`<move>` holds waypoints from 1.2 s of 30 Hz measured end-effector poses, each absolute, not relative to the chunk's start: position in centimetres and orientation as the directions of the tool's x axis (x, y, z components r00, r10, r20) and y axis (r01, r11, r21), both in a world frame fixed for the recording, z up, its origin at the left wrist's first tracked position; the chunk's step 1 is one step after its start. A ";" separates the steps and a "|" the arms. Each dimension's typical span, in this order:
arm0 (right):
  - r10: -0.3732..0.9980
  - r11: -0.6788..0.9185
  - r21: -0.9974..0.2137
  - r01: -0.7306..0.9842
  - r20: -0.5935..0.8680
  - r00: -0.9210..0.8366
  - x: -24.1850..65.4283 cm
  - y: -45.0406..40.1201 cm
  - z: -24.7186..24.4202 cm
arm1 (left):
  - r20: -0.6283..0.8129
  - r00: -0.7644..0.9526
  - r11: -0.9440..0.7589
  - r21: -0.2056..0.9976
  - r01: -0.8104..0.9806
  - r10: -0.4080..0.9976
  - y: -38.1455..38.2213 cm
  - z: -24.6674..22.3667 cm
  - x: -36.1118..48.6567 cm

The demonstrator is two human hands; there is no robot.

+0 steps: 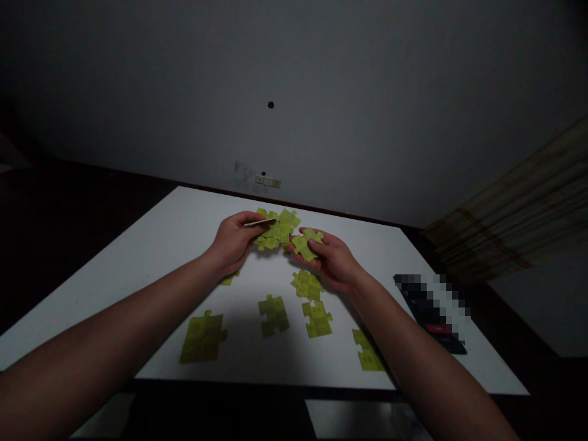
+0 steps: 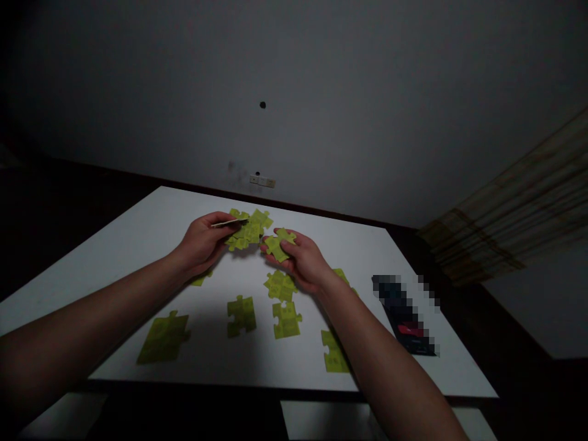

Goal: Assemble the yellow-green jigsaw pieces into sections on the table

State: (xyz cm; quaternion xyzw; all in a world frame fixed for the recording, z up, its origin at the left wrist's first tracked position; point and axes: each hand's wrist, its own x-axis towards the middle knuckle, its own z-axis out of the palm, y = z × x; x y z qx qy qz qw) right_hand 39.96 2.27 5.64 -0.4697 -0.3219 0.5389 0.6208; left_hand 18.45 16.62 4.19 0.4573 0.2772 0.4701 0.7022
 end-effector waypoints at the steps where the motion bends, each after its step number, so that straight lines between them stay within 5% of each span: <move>1: 0.971 -0.022 -0.936 -0.351 -0.104 0.215 39.9 2.3 5.6 | 0.042 0.410 0.140 0.904 -0.403 0.911 16.6 4.2 18.5; 9: 0.945 -0.048 -0.962 -0.267 -0.130 0.300 40.0 2.7 4.8 | 0.067 0.558 0.157 0.926 -0.344 0.827 15.0 3.3 19.0; 19: 0.964 -0.018 -0.902 -0.432 -0.131 0.233 39.2 2.7 5.0 | 0.069 0.427 0.063 0.956 -0.287 0.902 15.3 2.4 19.7; 36: 0.976 -0.012 -0.927 -0.375 -0.093 0.197 40.2 3.0 4.5 | 0.013 0.447 0.137 0.944 -0.301 0.894 15.5 2.7 19.5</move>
